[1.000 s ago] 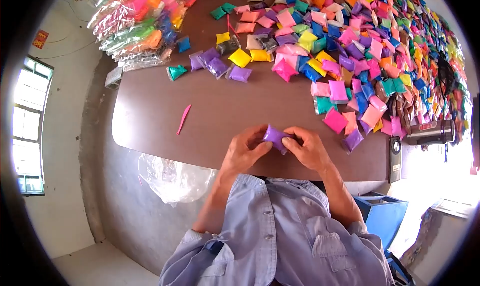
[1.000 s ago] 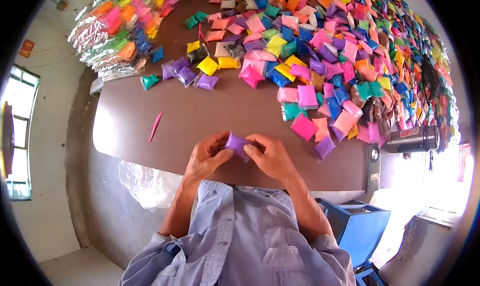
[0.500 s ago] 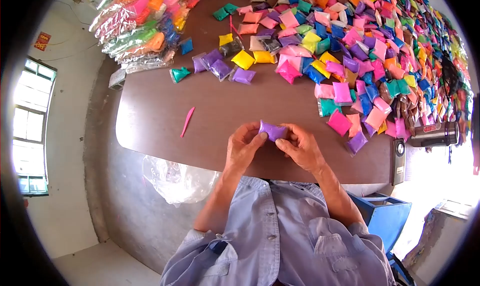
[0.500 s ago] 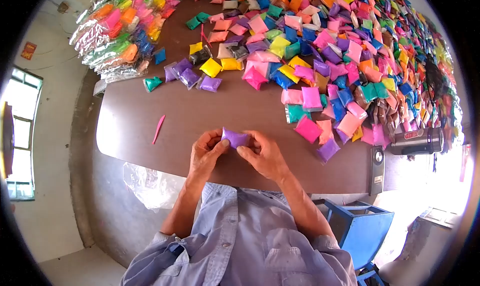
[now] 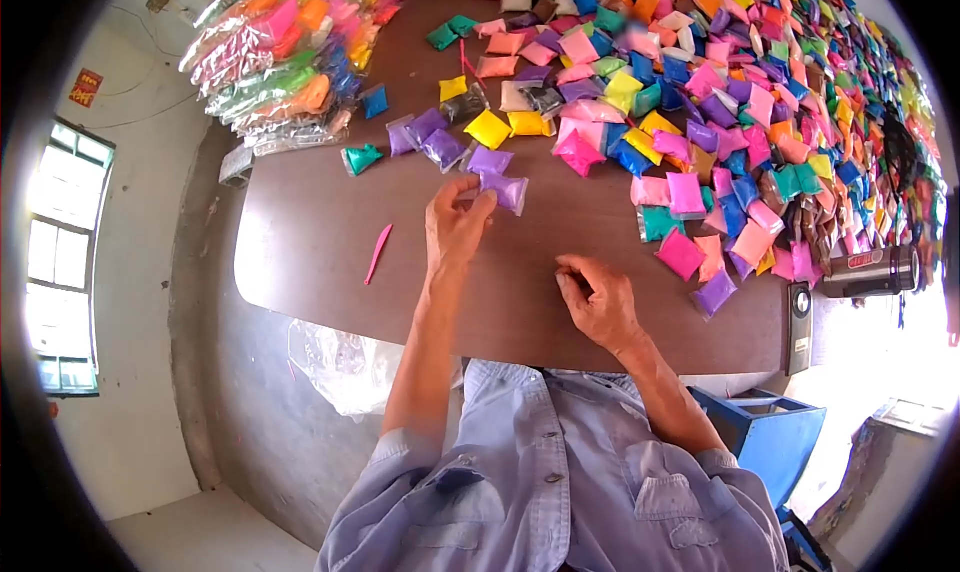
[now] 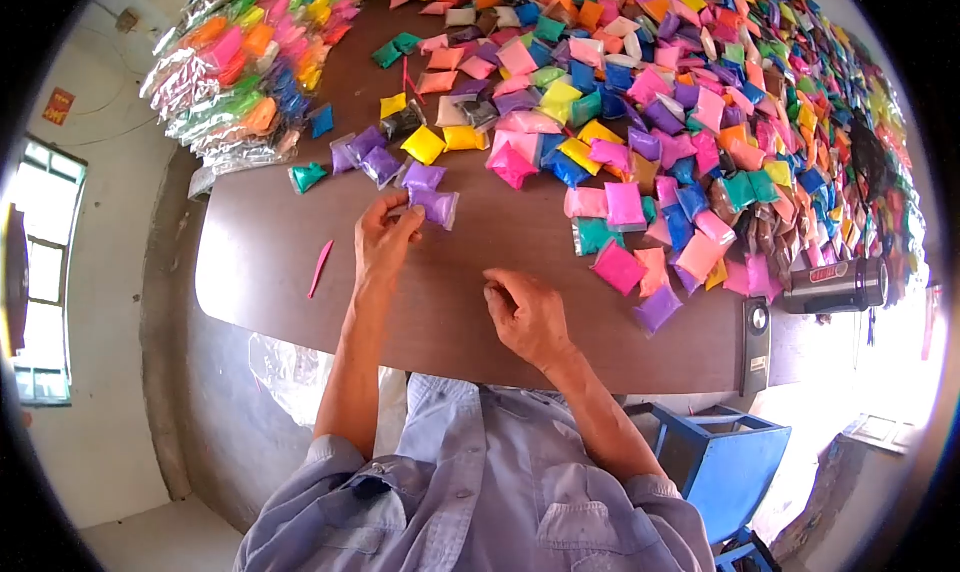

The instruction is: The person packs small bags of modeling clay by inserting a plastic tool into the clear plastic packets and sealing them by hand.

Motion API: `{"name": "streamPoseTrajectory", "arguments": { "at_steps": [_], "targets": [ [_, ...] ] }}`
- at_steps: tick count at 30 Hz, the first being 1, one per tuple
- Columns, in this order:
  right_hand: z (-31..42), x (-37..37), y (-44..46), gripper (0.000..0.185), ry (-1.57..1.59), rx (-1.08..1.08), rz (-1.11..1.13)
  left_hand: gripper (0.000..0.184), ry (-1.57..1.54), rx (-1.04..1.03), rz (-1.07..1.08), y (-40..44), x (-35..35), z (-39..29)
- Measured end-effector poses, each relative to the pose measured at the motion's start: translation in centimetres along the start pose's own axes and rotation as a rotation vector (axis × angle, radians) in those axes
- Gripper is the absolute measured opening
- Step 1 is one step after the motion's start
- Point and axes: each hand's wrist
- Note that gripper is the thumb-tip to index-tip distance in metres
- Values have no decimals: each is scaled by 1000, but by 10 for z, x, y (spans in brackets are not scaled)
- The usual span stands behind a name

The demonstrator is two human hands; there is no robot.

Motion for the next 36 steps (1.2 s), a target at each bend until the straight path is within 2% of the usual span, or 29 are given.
{"name": "streamPoseTrajectory", "arguments": {
  "at_steps": [1, 3, 4, 8, 9, 10, 12, 13, 16, 18, 19, 21, 22, 23, 25, 26, 28, 29, 32, 35, 36],
  "targets": [
    [0, 0, 0, 18, 24, 14, -8, 44, 0, -2, 9, 7, -2, 2],
    [1, 1, 1, 18, 15, 25, -7, 48, 294, -479, -190, 20, -6, 4],
    [1, 2, 1, 18, 11, 37, 1, 48, 294, -482, -184, 26, -8, 5],
    [4, 1, 2, 17, 26, -54, -12, 50, 607, -643, -209, 35, -11, 0],
    [3, 1, 2, 16, 1, 25, -14, 48, 712, -704, -219, 33, -17, -3],
    [2, 2, 1, 16, -30, 99, -17, 48, 690, -724, -188, 29, -23, -4],
    [1, 5, -1, 15, -52, 101, -34, 46, 712, -568, -55, 17, -34, -5],
    [-1, 5, -3, 15, 17, 97, -39, 46, 700, -587, -28, 7, -40, -11],
    [3, 11, -9, 14, 77, 95, -66, 41, 712, -627, -83, -1, -49, -21],
    [8, 21, -19, 14, 68, 94, -77, 40, 704, -850, -145, 10, -50, -21],
    [12, 27, -26, 15, 35, 113, -93, 40, 697, -857, -132, 10, -54, -22],
    [15, 45, -33, 16, -5, 138, -123, 41, 710, -657, -18, 9, -59, -30],
    [17, 59, -39, 18, -83, 189, -228, 41, 719, -558, 40, 9, -61, -34],
    [18, 73, -46, 19, -161, 239, -332, 40, 670, -619, 2, 9, -65, -30],
    [16, 106, -61, 22, -286, 190, -501, 39, 643, -576, 16, 3, -65, -26],
    [18, 120, -68, 22, -289, 188, -511, 38, 619, -522, 21, -1, -65, -25],
    [22, 141, -81, 25, -409, -26, -646, 37, 567, -516, 49, -23, -66, -30],
    [20, 147, -85, 25, -409, -30, -654, 36, 511, -501, 70, -36, -69, -36],
    [12, 156, -98, 27, -380, -96, -653, 36, 442, -636, 268, -88, -98, -70],
    [5, 159, -109, 26, -201, -90, -771, 37, 297, -736, 495, -129, -145, -93],
    [6, 158, -112, 27, -10, -133, -858, 36, 297, -734, 546, -139, -161, -98]
  ]
}}
Point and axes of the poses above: each hand's wrist, its own y-axis towards the middle knuckle, its own x-axis out of the back of the hand, z = x × y, and after that the axes turned 14 degrees about y, right-handed
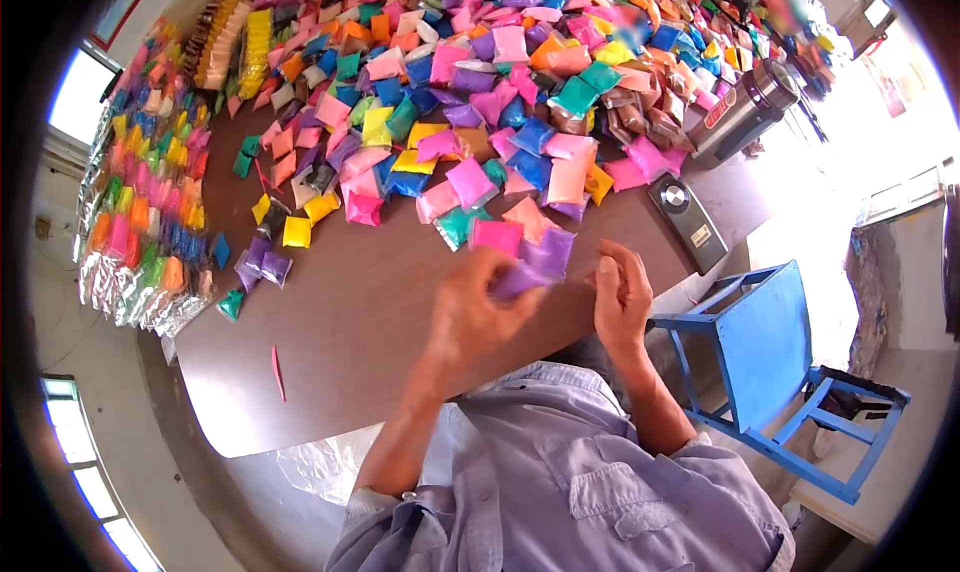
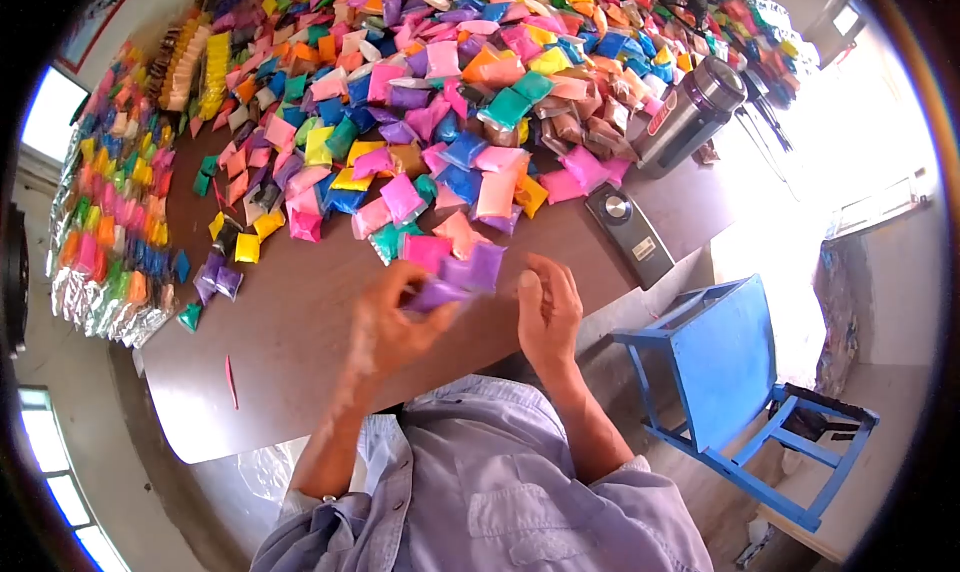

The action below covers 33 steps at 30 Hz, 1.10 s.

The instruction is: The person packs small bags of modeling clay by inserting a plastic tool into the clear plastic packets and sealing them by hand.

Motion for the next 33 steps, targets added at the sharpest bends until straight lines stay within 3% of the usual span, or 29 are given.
{"name": "streamPoseTrajectory", "arguments": {
  "at_steps": [1, 4, 6, 8, 10, 13, 15, 17, 20, 22, 23, 26, 31, 33],
  "targets": [
    [1, 2, -3, 29, 158, -116, -71, 36, -17, -8, 46, 6, -13, -11],
    [4, 19, -4, 34, 104, -141, -2, 42, -22, -139, 151, 26, -51, -24],
    [8, 26, -1, 40, 84, -180, 45, 47, 121, -188, 92, 36, -67, -23],
    [3, 24, 10, 41, -100, 36, -12, 52, 275, -235, 32, 39, -72, -20],
    [3, 25, 13, 42, -120, -28, -4, 53, 398, -392, -58, 33, -71, -20],
    [-2, 24, 18, 41, -352, 116, 16, 41, 402, -444, -85, 20, -65, -13],
    [4, 18, 20, 40, -296, 49, -7, 38, 424, -475, -108, 10, -62, -5],
    [4, 14, 20, 38, -241, -24, -29, 28, 435, -352, -26, 0, -58, 2],
    [-11, 15, 25, 36, -304, 112, -48, 19, 441, -342, 50, 2, -69, 23],
    [-10, 11, 25, 34, -318, 179, -86, 20, 423, -386, 9, 7, -69, 19],
    [-7, 9, 21, 33, -208, 81, -124, 22, 397, -441, -21, 9, -69, 18],
    [-21, 19, 18, 32, -342, 254, -125, 27, 384, -515, -112, 2, -61, 21],
    [-11, 20, 6, 31, -289, 275, -148, 21, 498, -327, -71, -20, -11, 52],
    [-4, 14, -2, 28, -274, 276, -52, 17, 465, -77, -319, -20, 14, 63]
  ]
}}
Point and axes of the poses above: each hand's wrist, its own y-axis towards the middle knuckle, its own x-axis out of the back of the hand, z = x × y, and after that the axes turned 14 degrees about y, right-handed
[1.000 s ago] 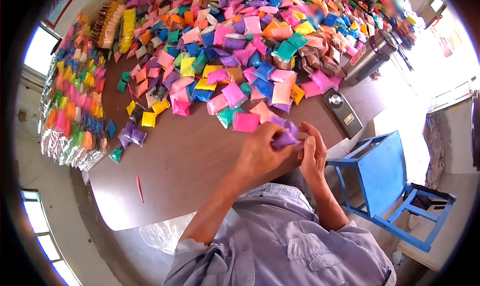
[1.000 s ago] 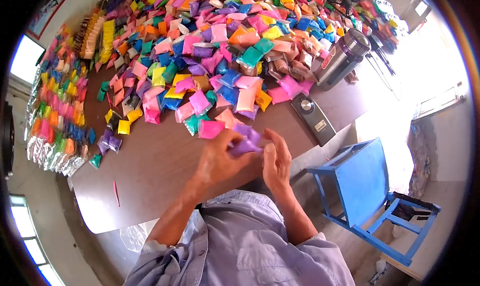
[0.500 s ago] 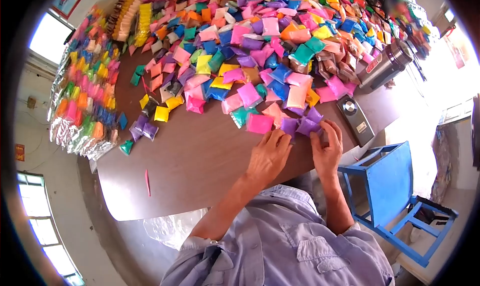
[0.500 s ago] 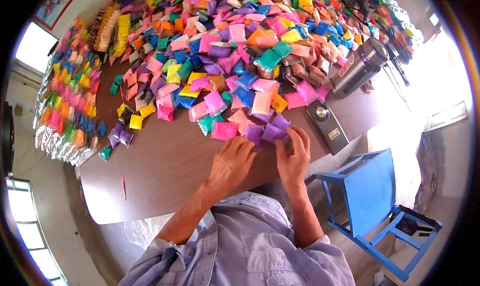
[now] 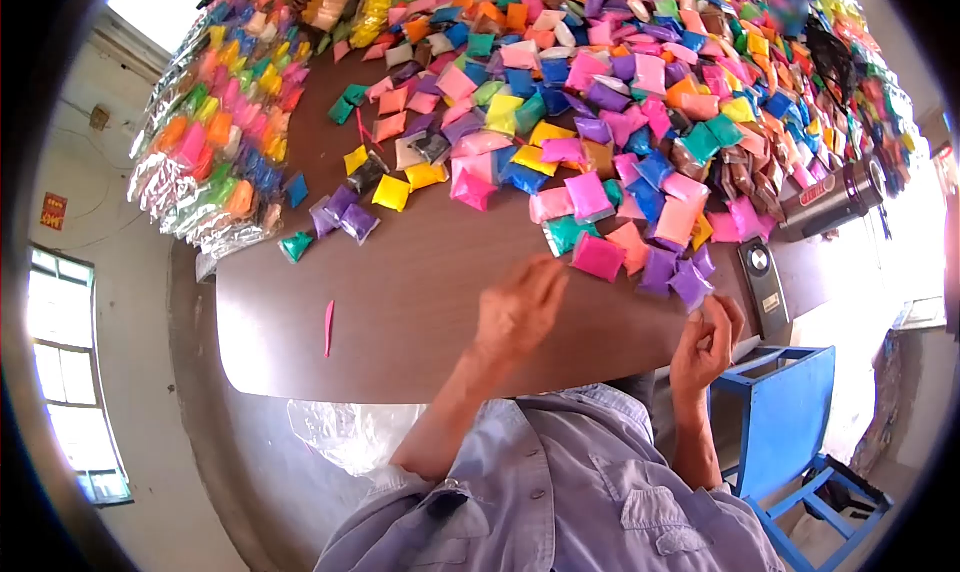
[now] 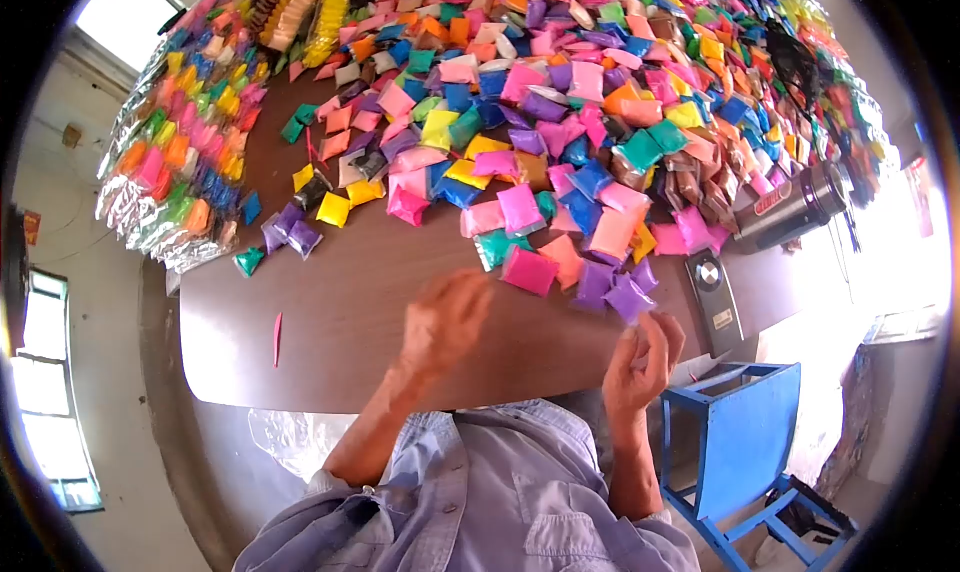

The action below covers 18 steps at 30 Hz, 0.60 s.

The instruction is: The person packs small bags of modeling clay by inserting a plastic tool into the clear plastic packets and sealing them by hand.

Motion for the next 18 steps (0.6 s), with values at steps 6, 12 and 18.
{"name": "streamPoseTrajectory", "arguments": {
  "at_steps": [6, 12, 18],
  "targets": [
    [42, -46, -18, 24, 79, 186, 390, 20, 132, 288, -163, -4, 31, 96],
    [47, -74, -27, 24, 53, 101, 589, 30, 446, 446, -278, -4, 67, 178],
    [44, -78, -25, 21, 62, 116, 582, 50, 557, 521, -272, 12, 58, 222]
  ]
}}
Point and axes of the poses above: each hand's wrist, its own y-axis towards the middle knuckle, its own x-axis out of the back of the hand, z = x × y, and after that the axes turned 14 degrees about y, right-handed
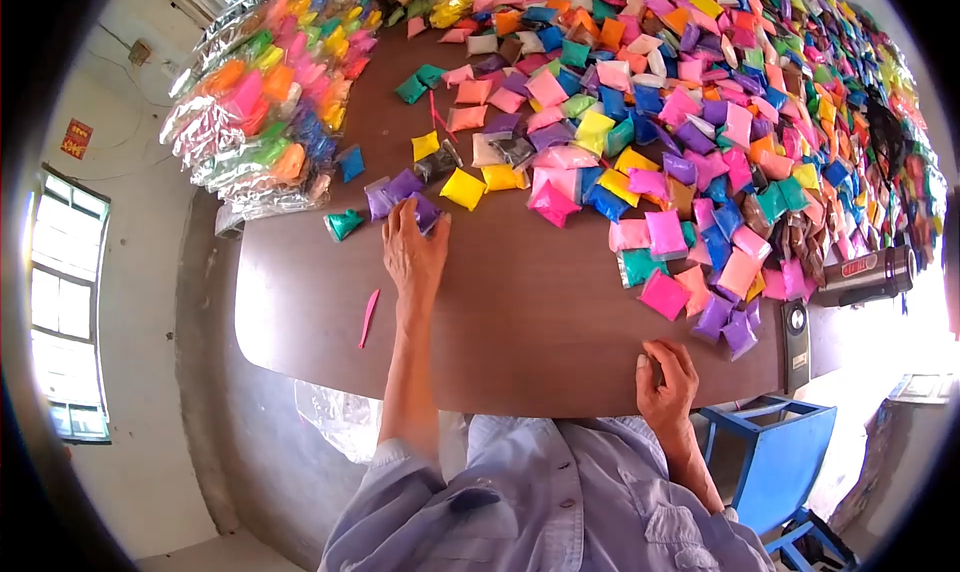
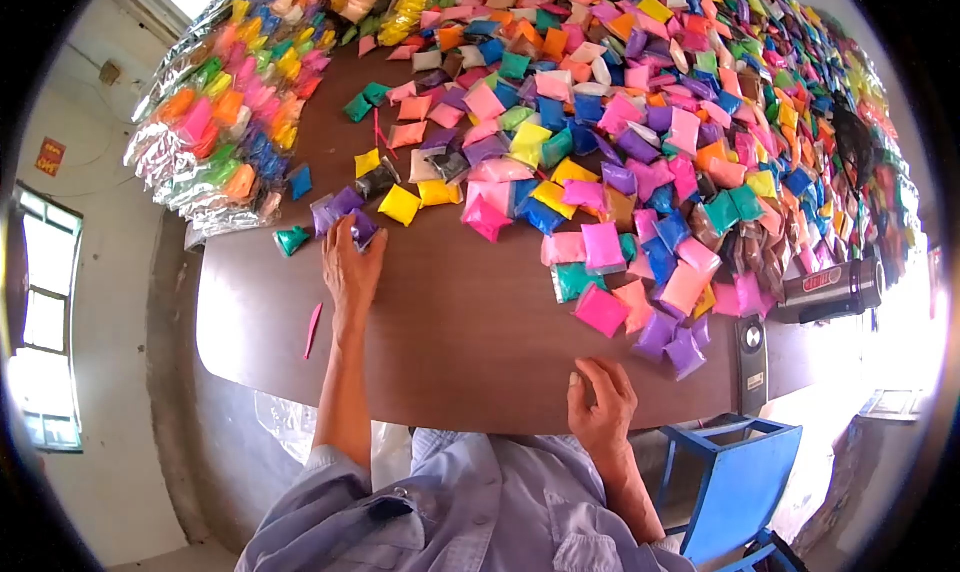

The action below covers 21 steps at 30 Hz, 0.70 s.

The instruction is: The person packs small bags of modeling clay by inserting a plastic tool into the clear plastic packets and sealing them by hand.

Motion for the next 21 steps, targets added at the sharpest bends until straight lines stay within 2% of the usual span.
{"name": "streamPoseTrajectory", "arguments": {
  "at_steps": [3, 8, 11, 13, 15, 16, 17, 19, 21],
  "targets": [
    [0, 0, 0, 19, -3, -4, -10, 49, -17, -1, -12, -3, -7, 4],
    [-3, -1, -3, 18, 18, -39, -9, 40, -132, -180, 23, -32, 15, -3],
    [-2, -1, -2, 17, 35, -56, -6, 37, -224, -173, 65, -57, 30, -6],
    [-4, -2, -3, 16, 34, -55, 0, 31, -229, -187, 8, -70, 39, -11],
    [-4, -1, -3, 16, 65, -63, 1, 28, -460, -67, 21, -85, 52, -21],
    [-5, 0, -3, 15, 49, -49, 12, 24, -536, 82, 215, -90, 69, -27],
    [-3, 1, -2, 15, 45, -51, 14, 24, -539, 84, 218, -97, 76, -32],
    [6, -4, 2, 17, 172, -245, 63, 33, -1197, 442, 443, -106, 86, -45],
    [18, -21, 19, 27, 306, -250, 118, 38, -1204, 451, 490, -111, 101, -58]
  ]
}}
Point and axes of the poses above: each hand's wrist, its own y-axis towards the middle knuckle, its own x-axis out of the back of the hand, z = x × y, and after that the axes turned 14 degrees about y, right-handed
